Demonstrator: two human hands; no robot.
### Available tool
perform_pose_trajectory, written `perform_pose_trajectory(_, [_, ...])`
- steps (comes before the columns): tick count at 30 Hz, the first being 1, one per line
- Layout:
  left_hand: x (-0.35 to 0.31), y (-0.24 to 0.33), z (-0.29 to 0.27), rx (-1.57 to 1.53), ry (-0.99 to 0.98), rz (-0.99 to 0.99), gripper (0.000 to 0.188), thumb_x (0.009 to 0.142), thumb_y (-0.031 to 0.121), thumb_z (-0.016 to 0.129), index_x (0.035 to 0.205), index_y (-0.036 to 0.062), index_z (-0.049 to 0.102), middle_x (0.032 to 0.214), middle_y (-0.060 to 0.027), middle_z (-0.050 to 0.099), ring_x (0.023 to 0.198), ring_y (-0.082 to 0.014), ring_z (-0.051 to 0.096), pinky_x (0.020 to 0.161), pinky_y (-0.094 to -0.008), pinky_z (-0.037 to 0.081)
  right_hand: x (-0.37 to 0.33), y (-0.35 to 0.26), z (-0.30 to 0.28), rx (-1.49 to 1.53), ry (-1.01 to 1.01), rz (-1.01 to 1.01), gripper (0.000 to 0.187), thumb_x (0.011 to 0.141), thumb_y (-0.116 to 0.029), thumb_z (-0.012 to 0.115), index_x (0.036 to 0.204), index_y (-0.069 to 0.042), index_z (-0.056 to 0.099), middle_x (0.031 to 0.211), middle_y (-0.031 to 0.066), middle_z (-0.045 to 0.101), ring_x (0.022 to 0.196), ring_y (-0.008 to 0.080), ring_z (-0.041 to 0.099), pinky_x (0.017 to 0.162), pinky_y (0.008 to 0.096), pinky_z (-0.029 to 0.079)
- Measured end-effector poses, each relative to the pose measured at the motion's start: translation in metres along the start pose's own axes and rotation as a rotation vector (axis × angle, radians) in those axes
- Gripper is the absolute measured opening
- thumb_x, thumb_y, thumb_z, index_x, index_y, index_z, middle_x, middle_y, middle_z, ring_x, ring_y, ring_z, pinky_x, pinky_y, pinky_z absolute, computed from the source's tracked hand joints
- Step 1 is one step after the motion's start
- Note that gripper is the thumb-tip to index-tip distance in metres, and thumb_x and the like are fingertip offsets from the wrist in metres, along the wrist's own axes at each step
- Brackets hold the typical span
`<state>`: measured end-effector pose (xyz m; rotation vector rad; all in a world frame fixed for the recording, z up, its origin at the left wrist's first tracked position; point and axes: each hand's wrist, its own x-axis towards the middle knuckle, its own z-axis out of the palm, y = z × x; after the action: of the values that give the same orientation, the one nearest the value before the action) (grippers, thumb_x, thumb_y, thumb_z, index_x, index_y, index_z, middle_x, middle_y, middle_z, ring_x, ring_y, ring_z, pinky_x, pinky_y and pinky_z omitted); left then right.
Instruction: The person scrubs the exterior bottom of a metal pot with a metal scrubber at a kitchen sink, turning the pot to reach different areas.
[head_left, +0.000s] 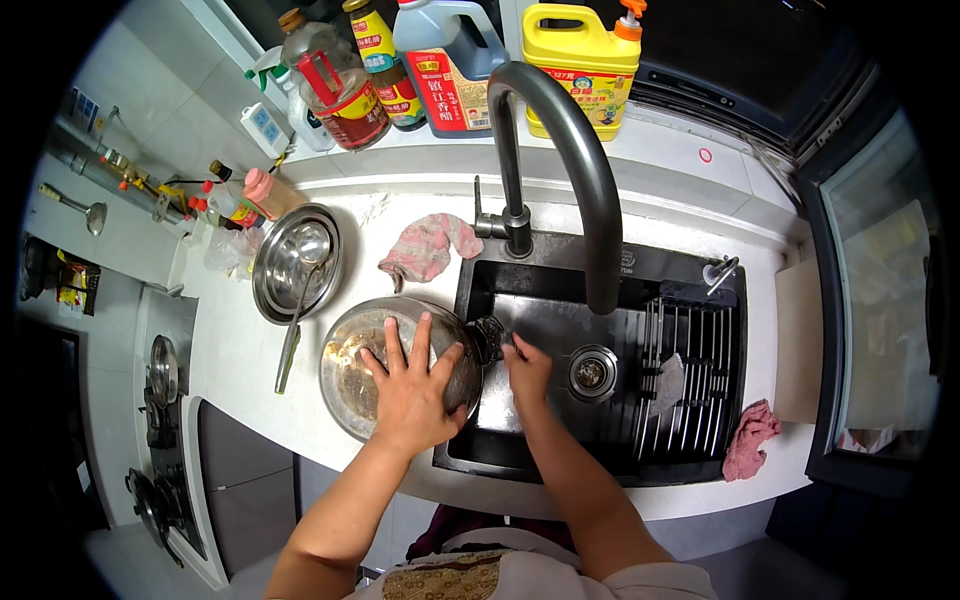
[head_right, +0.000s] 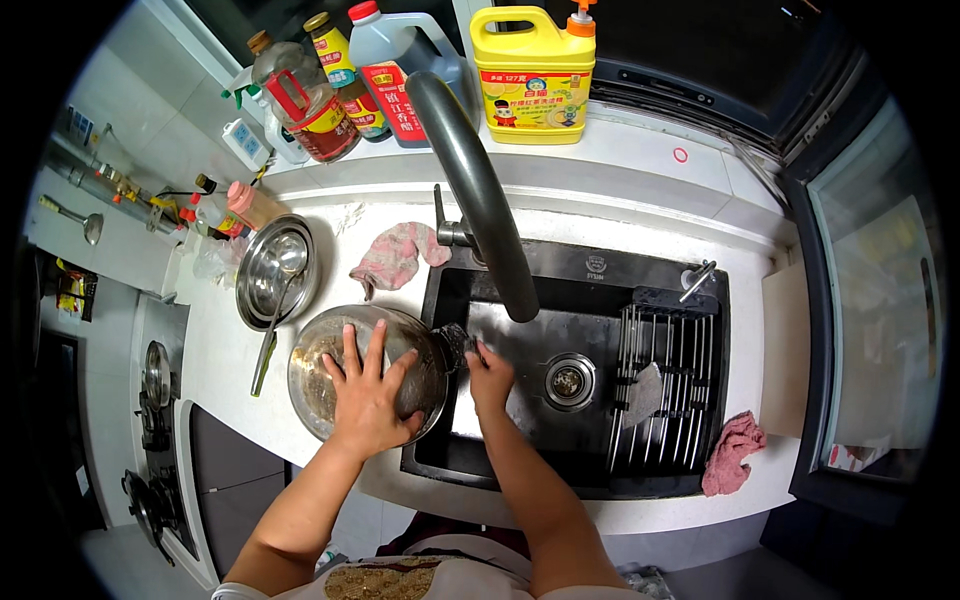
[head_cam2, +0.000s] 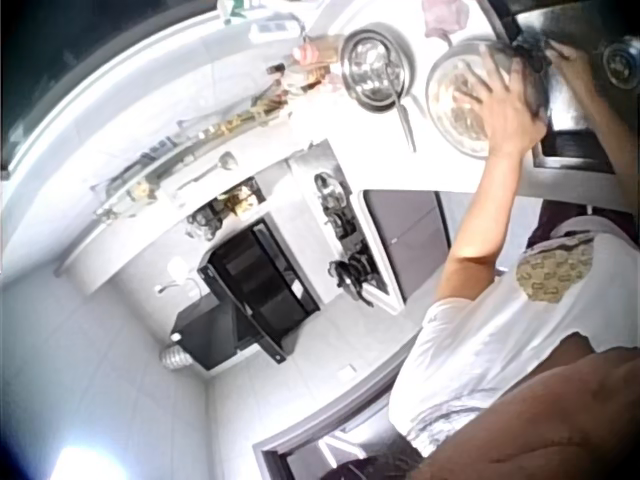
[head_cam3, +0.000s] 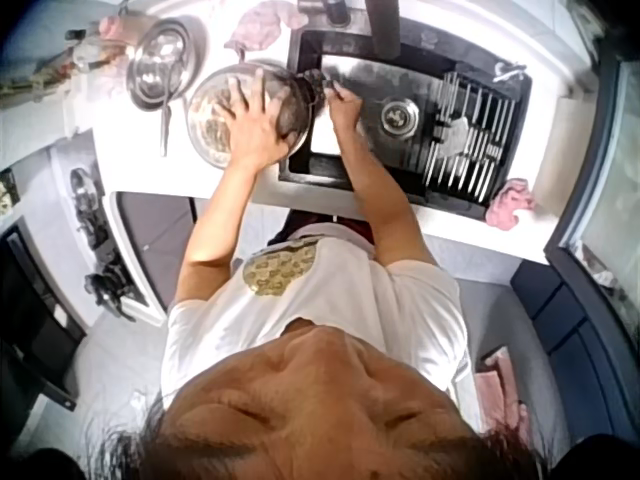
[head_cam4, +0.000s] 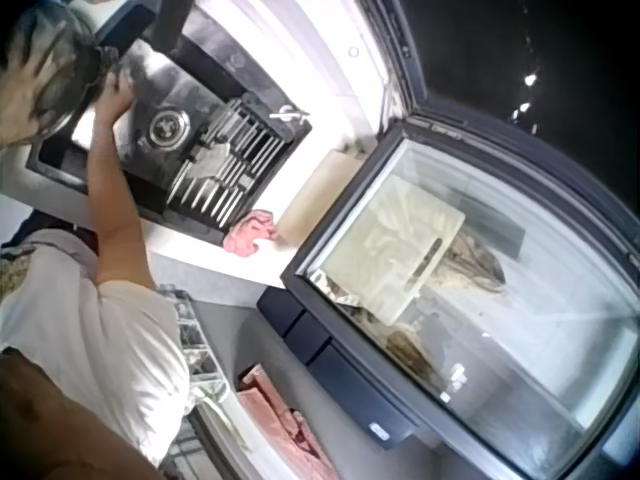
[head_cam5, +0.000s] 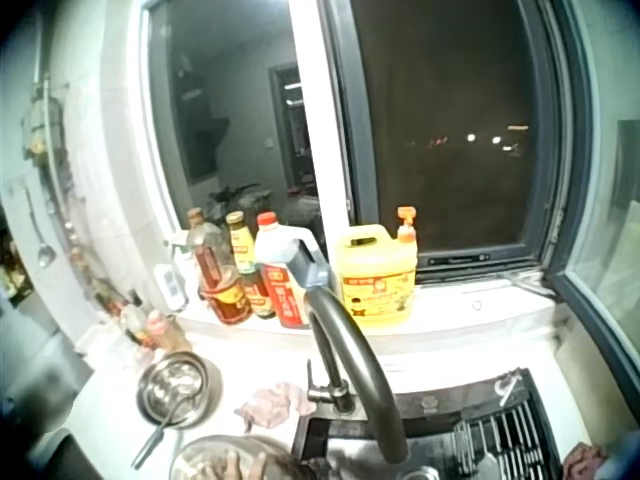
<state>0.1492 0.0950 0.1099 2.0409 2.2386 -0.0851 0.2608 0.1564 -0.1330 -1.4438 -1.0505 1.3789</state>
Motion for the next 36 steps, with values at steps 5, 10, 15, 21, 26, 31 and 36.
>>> perform_pose_trajectory(5, [0.004,0.004,-0.006,0.012,-0.034,-0.001,0.076,0.059,0.034,0.076,0.129,0.0226,0.050,0.152,-0.0166,0.017,0.137,-0.0526,0.008,0.097,-0.0766,0.013,0.071,-0.050,0.019,-0.288,-0.289,-0.201,0.030,0.079,-0.016,0.067,0.107,-0.007,0.068,0.096,0.0191,0.067,0.089,0.0310,0.066,0.078,0.0349,0.051])
perform_pose_trajectory(10, [0.002,-0.001,-0.003,0.009,-0.018,-0.003,0.079,0.055,0.032,0.078,0.128,0.0219,0.050,0.151,-0.0177,0.018,0.136,-0.0536,0.009,0.096,-0.0769,0.016,0.005,-0.037,0.004,-0.606,-0.143,-0.756,0.029,0.085,-0.007,0.055,0.114,-0.006,0.063,0.119,0.0150,0.061,0.108,0.0349,0.058,0.091,0.0413,0.047])
perform_pose_trajectory(15, [0.000,-0.003,-0.002,-0.003,-0.014,0.001,0.078,0.056,0.033,0.078,0.128,0.0211,0.050,0.151,-0.0177,0.018,0.136,-0.0538,0.009,0.097,-0.0767,0.015,-0.001,-0.044,0.004,-0.764,-0.209,-0.808,0.028,0.086,-0.007,0.054,0.112,-0.005,0.063,0.123,0.0133,0.059,0.118,0.0336,0.052,0.100,0.0411,0.042])
perform_pose_trajectory(21, [0.001,0.000,-0.005,-0.004,-0.010,0.013,0.078,0.056,0.034,0.077,0.128,0.0206,0.051,0.151,-0.0179,0.019,0.136,-0.0536,0.009,0.097,-0.0769,0.014,0.023,-0.055,0.018,-0.686,-0.239,-0.727,0.028,0.088,-0.007,0.053,0.114,-0.005,0.063,0.124,0.0122,0.059,0.120,0.0324,0.051,0.099,0.0380,0.042])
perform_pose_trajectory(26, [0.000,-0.004,-0.005,0.010,-0.076,-0.011,0.076,0.061,0.038,0.074,0.131,0.0222,0.049,0.152,-0.0159,0.015,0.138,-0.0510,0.005,0.098,-0.0765,0.012,-0.011,-0.033,-0.013,-0.700,-0.149,-0.782,0.031,0.084,-0.007,0.059,0.115,-0.006,0.062,0.122,0.0116,0.060,0.117,0.0308,0.054,0.095,0.0372,0.047])
perform_pose_trajectory(31, [0.003,-0.003,-0.004,-0.009,-0.006,0.020,0.077,0.056,0.035,0.077,0.126,0.0206,0.052,0.152,-0.0185,0.018,0.136,-0.0533,0.009,0.096,-0.0771,0.014,0.026,-0.056,0.023,-0.768,-0.197,-0.738,0.029,0.088,-0.012,0.053,0.115,-0.007,0.062,0.123,0.0115,0.060,0.119,0.0307,0.052,0.099,0.0360,0.042])
perform_pose_trajectory(36, [0.003,-0.002,-0.005,0.003,-0.021,0.010,0.077,0.056,0.036,0.078,0.127,0.0212,0.051,0.152,-0.0184,0.017,0.136,-0.0532,0.008,0.097,-0.0767,0.013,0.013,-0.036,0.007,-0.722,-0.187,-0.751,0.029,0.088,-0.009,0.054,0.115,-0.007,0.062,0.124,0.0113,0.059,0.119,0.0321,0.052,0.098,0.0369,0.044])
